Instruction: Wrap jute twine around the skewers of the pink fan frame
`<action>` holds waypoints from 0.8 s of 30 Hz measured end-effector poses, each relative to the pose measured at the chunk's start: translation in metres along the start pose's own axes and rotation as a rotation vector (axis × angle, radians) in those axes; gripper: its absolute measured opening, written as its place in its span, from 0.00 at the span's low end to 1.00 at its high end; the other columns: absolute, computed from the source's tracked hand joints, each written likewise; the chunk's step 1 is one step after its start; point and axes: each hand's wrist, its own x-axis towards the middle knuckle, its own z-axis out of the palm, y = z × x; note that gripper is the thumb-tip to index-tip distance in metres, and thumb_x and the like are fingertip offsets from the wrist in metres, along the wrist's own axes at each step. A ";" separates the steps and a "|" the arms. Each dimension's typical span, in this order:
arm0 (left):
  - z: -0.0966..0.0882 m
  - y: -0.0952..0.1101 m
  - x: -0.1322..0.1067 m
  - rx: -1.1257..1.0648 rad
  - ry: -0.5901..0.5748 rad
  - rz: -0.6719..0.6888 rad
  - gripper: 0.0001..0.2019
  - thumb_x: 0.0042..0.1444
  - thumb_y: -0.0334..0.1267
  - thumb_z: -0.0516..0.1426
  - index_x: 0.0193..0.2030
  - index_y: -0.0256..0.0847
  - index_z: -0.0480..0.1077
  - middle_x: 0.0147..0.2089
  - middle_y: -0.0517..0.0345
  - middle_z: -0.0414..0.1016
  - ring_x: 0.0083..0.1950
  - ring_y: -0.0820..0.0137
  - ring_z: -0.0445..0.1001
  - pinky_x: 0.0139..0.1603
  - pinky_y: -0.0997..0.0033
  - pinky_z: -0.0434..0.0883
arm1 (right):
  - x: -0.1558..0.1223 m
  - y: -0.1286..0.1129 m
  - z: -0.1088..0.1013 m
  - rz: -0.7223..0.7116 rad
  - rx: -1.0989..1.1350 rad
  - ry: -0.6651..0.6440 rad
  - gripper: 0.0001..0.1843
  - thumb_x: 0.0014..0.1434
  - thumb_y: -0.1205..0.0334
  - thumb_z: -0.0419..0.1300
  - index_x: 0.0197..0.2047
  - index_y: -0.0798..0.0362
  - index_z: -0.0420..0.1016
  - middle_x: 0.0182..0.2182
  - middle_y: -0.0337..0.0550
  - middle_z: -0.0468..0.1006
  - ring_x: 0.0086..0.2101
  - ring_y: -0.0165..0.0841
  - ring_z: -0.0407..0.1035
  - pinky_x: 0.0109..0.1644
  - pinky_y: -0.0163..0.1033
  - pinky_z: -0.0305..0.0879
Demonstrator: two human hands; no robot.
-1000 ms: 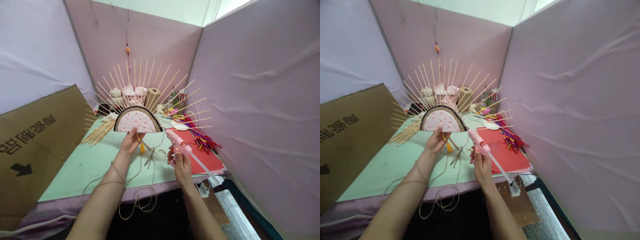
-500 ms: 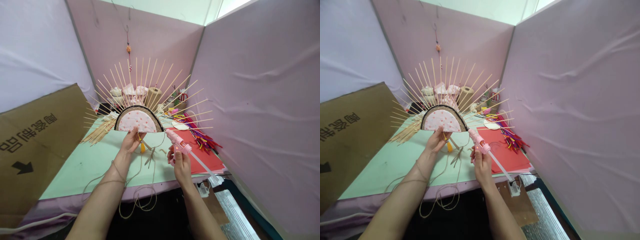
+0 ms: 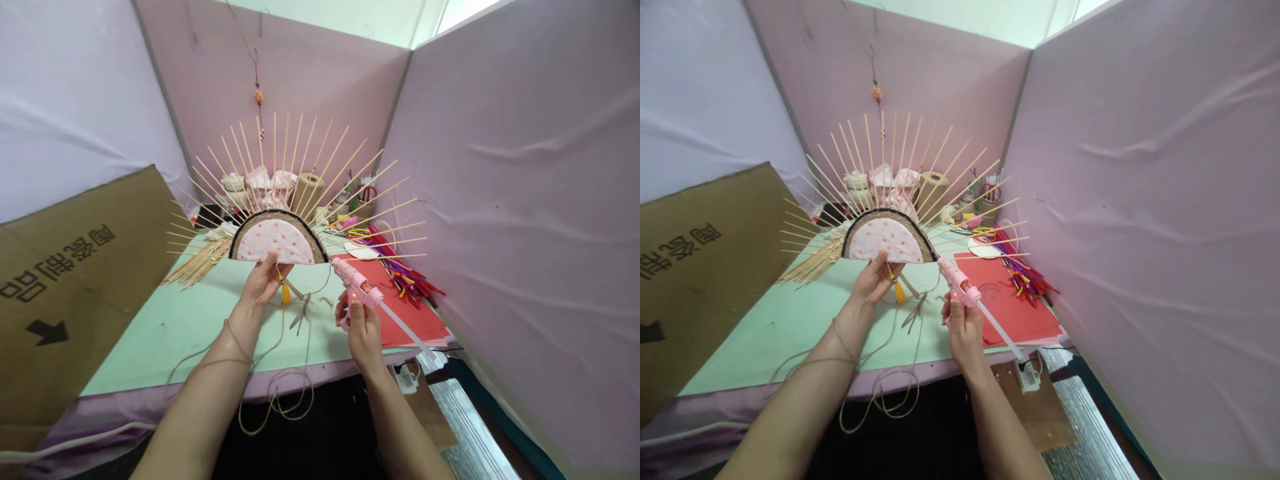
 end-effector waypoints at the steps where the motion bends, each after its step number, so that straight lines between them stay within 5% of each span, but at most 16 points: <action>1: 0.000 0.000 0.000 0.000 -0.001 -0.001 0.09 0.61 0.28 0.56 0.45 0.40 0.72 0.37 0.57 0.82 0.41 0.71 0.80 0.59 0.62 0.70 | 0.000 0.001 0.000 0.000 0.002 0.001 0.25 0.63 0.39 0.48 0.37 0.53 0.68 0.24 0.37 0.70 0.22 0.28 0.64 0.26 0.34 0.61; 18: 0.000 0.001 0.000 -0.009 -0.004 0.019 0.05 0.59 0.28 0.56 0.41 0.39 0.72 0.36 0.56 0.82 0.40 0.71 0.80 0.58 0.63 0.71 | -0.001 0.000 -0.001 0.005 -0.049 0.009 0.26 0.62 0.37 0.47 0.35 0.52 0.67 0.22 0.37 0.69 0.21 0.28 0.63 0.26 0.34 0.61; 24: 0.000 0.001 0.000 -0.011 0.015 0.026 0.09 0.59 0.28 0.58 0.46 0.40 0.72 0.37 0.57 0.82 0.42 0.70 0.80 0.60 0.62 0.69 | -0.003 0.003 -0.003 -0.002 -0.049 0.009 0.25 0.63 0.37 0.47 0.35 0.52 0.67 0.22 0.36 0.68 0.21 0.28 0.63 0.25 0.34 0.59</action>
